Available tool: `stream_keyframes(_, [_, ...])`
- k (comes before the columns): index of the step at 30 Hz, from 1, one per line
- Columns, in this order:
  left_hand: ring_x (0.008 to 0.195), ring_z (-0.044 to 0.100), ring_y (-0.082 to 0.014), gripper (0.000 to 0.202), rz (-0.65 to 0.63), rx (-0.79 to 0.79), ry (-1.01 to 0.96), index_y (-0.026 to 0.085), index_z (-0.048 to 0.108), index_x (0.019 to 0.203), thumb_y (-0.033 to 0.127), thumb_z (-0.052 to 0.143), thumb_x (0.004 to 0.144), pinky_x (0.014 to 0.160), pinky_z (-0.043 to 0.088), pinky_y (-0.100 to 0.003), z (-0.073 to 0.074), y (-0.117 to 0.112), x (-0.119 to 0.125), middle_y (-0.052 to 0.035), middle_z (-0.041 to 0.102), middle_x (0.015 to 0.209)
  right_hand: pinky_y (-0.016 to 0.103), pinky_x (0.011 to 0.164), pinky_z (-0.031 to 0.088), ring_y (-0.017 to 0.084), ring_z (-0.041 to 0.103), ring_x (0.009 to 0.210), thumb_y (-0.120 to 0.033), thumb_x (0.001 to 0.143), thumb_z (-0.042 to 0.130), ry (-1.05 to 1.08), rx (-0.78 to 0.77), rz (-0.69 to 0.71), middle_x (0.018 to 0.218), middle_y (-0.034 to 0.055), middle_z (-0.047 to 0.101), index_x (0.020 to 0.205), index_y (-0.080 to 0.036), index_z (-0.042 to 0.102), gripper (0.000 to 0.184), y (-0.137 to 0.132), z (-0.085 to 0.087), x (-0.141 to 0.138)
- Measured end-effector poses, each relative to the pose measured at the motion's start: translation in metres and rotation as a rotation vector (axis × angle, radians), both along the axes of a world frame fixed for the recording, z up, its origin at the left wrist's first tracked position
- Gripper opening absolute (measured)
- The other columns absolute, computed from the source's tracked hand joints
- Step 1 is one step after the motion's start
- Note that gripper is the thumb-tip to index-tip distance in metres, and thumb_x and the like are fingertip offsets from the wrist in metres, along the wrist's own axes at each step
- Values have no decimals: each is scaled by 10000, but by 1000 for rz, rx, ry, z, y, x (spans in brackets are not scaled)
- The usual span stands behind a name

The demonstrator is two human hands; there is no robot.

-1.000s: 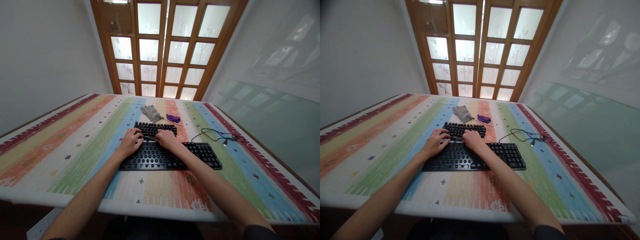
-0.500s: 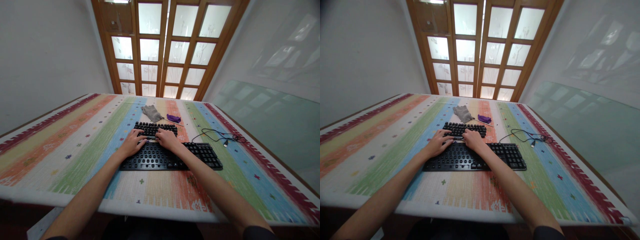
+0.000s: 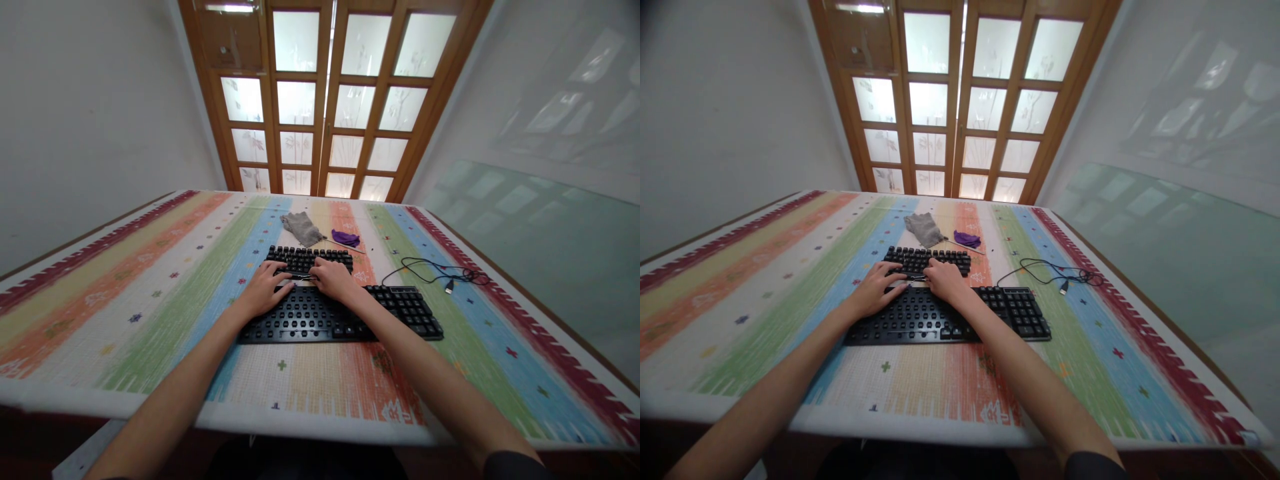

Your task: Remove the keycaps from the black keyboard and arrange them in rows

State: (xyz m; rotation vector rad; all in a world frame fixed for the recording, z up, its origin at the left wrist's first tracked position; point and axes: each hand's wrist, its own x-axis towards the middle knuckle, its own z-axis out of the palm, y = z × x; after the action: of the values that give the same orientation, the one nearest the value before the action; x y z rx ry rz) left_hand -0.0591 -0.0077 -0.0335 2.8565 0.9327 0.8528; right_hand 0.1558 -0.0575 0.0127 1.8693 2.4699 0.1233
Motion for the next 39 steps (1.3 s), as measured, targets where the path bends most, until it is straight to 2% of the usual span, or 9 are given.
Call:
stream_keyframes(5, [1181,478,-280,317,-3,1,-11,187,697,1091,392,497,954,1038,447,-507,1,-1,0,-112,597,1217,300,776,459,219,631,959,-280,966,432,96,71,-29,1150,112,606,1091,-191,689,299,-2,4,7])
stream_keyframes(9, [1165,489,-273,332,-12,-9,-17,182,658,1165,382,489,960,1035,444,-499,1,-3,-1,-107,609,1210,301,796,440,214,603,904,-236,893,556,398,266,-83,972,98,625,991,-143,715,209,-5,11,28])
stream_keyframes(12, [1156,492,-274,326,-27,-12,-20,167,644,1180,351,488,962,1031,441,-498,1,-5,-1,-114,611,1215,308,806,428,195,582,841,-212,877,581,621,318,-19,860,71,609,881,-134,719,159,-15,16,47])
stream_keyframes(15, [1164,487,-274,288,-69,-13,-29,177,649,1163,309,504,951,1025,440,-495,4,-12,3,-110,607,1222,314,763,427,182,555,780,-266,930,514,757,280,39,797,47,570,875,-150,717,240,-33,21,61])
stream_keyframes(18, [1166,484,-269,253,-143,-13,-15,192,657,1137,286,526,941,1020,437,-489,10,-26,12,-102,608,1224,333,842,426,191,555,887,-234,943,475,791,253,121,905,67,568,953,-164,721,255,-56,24,65])
stream_keyframes(23, [1091,531,-238,215,-295,-35,10,187,674,1079,266,525,946,976,449,-444,21,-59,35,-94,641,1148,315,772,418,192,527,839,-317,960,483,708,269,63,836,53,534,878,-174,688,264,-87,32,57])
stream_keyframes(28, [927,576,-215,243,-370,-71,27,167,694,994,369,582,916,856,462,-387,25,-85,51,-82,664,986,268,634,401,136,515,643,-364,957,499,911,261,-4,686,5,556,801,-166,624,281,-106,35,53])
stream_keyframes(33, [876,584,-208,239,-389,-116,92,174,699,959,387,629,875,799,454,-361,19,-91,57,-70,660,936,242,565,423,117,544,587,-388,900,587,1087,115,-27,681,2,608,842,-164,649,240,-115,26,56])
stream_keyframes(39, [892,584,-203,183,-332,-176,14,178,681,999,310,614,891,808,464,-353,9,-98,57,-68,652,959,214,435,415,103,560,435,-414,859,636,1183,-48,-112,577,-28,582,847,-172,636,242,-123,2,51])
